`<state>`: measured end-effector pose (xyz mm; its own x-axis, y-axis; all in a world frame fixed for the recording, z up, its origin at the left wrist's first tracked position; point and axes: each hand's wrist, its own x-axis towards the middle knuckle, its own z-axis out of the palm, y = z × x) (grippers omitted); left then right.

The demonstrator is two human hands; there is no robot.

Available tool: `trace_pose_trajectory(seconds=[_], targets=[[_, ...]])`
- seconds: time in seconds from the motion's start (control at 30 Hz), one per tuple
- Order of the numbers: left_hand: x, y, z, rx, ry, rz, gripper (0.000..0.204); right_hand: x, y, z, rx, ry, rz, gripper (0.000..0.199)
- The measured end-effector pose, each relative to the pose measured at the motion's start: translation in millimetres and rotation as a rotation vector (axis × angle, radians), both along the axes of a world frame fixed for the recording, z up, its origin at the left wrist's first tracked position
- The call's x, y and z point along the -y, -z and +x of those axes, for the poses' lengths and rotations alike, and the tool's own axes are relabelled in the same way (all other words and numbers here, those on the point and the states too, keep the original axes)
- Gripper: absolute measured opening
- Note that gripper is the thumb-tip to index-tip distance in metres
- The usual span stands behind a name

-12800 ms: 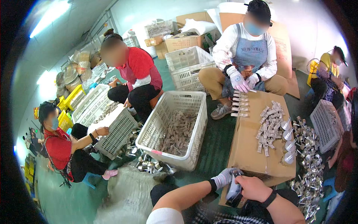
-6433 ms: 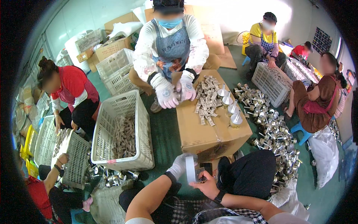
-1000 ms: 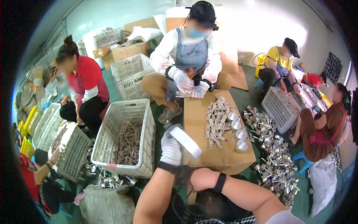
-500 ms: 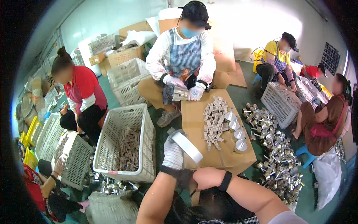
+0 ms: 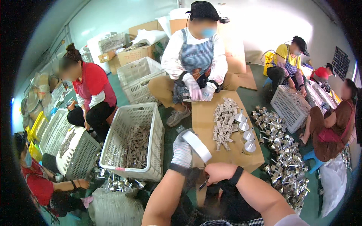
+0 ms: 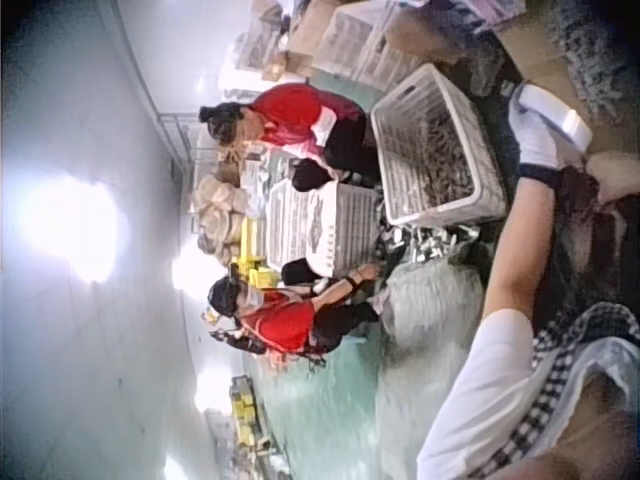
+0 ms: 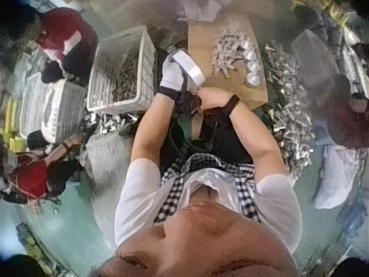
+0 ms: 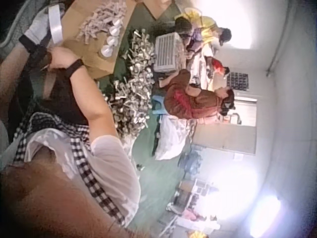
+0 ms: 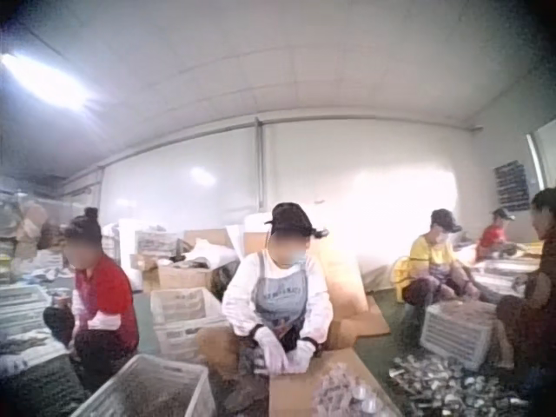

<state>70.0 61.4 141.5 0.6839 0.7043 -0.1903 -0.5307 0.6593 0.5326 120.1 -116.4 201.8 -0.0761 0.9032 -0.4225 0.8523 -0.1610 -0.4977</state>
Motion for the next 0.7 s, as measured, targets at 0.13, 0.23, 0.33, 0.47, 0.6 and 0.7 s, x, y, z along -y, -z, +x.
trace_pose_trajectory(seconds=[0.13,0.23,0.33,0.47,0.6,0.7], targets=[[-7,3,-7,-0.082,-0.039,0.098,0.017,1,-8,-6,0.04,0.0,0.025,0.03],[-6,-12,-19,0.001,0.027,-0.019,0.014,0,-1,-9,0.047,-0.016,0.097,0.031],[14,-22,-21,-0.042,-0.061,0.175,0.022,4,-5,-14,0.116,-0.033,0.115,0.031],[9,-16,0,-0.07,-0.168,0.093,0.023,10,-7,-14,0.139,-0.052,0.122,0.036],[1,-9,4,-0.041,-0.163,0.144,0.02,13,-21,-17,0.07,-0.021,0.114,0.038],[2,-12,3,-0.141,-0.162,0.17,0.029,11,-18,-16,0.063,0.01,0.087,0.037]])
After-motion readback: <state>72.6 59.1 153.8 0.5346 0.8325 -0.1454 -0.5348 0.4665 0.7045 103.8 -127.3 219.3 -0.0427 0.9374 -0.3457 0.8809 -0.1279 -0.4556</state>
